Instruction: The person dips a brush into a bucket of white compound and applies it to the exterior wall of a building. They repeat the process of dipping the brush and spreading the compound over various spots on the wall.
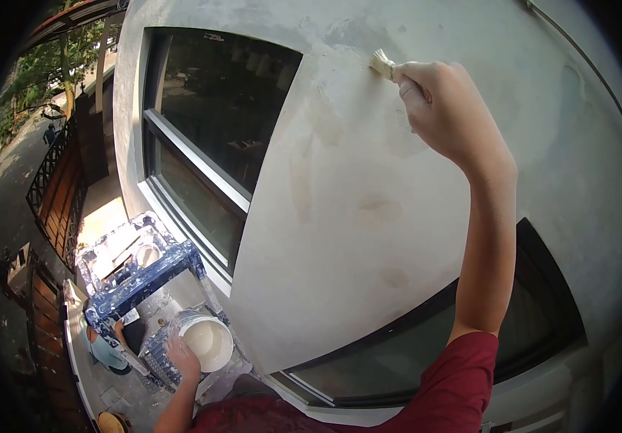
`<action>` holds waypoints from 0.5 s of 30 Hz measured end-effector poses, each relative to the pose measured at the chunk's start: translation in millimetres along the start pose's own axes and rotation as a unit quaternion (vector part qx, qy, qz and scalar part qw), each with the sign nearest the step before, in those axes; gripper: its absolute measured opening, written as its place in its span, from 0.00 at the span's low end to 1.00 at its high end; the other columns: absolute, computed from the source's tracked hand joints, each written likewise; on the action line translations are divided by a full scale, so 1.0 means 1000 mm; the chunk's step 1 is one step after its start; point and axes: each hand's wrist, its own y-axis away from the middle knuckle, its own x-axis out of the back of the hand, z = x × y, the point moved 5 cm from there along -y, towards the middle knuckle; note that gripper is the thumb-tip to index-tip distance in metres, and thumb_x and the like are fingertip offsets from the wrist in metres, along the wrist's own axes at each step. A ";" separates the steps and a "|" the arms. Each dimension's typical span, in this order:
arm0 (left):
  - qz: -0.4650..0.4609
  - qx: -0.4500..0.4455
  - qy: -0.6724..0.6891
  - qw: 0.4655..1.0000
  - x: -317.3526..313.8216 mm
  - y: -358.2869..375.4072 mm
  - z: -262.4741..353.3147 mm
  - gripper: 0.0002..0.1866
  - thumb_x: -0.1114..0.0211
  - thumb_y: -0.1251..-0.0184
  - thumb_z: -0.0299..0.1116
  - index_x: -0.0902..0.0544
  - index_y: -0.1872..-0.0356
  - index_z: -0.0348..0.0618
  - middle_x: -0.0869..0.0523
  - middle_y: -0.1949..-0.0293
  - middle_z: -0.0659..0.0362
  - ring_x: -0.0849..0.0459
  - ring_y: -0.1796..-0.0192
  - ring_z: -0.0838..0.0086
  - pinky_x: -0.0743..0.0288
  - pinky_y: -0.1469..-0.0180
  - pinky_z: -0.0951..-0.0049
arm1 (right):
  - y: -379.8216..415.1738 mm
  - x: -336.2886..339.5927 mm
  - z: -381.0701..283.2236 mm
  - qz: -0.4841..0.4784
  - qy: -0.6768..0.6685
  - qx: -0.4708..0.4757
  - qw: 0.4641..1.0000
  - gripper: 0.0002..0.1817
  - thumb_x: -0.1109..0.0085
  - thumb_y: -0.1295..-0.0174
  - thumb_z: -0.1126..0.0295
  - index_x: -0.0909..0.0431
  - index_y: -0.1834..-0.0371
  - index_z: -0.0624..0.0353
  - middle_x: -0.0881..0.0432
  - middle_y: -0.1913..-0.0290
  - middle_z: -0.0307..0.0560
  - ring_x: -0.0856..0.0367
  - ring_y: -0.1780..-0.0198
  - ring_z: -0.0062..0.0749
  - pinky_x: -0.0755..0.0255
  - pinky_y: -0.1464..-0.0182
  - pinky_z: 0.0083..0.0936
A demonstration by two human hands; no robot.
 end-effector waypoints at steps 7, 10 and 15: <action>-0.006 0.000 -0.004 1.000 0.001 -0.001 -0.002 0.22 0.51 0.12 0.40 0.17 0.37 0.33 0.16 0.37 0.42 0.22 0.33 0.43 0.35 0.28 0.45 | 0.004 -0.005 0.008 0.051 0.021 0.066 0.996 0.09 0.42 0.26 0.78 0.14 0.54 0.73 0.34 0.81 0.57 0.37 0.82 0.34 0.39 0.73 0.38; -0.013 0.020 -0.001 1.000 0.003 -0.003 0.001 0.22 0.52 0.12 0.40 0.18 0.36 0.34 0.16 0.37 0.43 0.23 0.32 0.44 0.36 0.27 0.45 | 0.007 -0.003 0.003 0.077 0.053 0.087 0.992 0.07 0.40 0.26 0.77 0.15 0.57 0.72 0.33 0.81 0.58 0.37 0.82 0.36 0.40 0.73 0.38; -0.012 0.023 -0.005 1.000 -0.001 0.000 -0.002 0.23 0.52 0.11 0.41 0.17 0.36 0.35 0.16 0.36 0.43 0.24 0.31 0.44 0.37 0.27 0.45 | 0.006 -0.006 0.001 0.092 0.065 0.122 0.986 0.06 0.38 0.28 0.78 0.15 0.58 0.71 0.33 0.82 0.58 0.36 0.83 0.37 0.40 0.74 0.38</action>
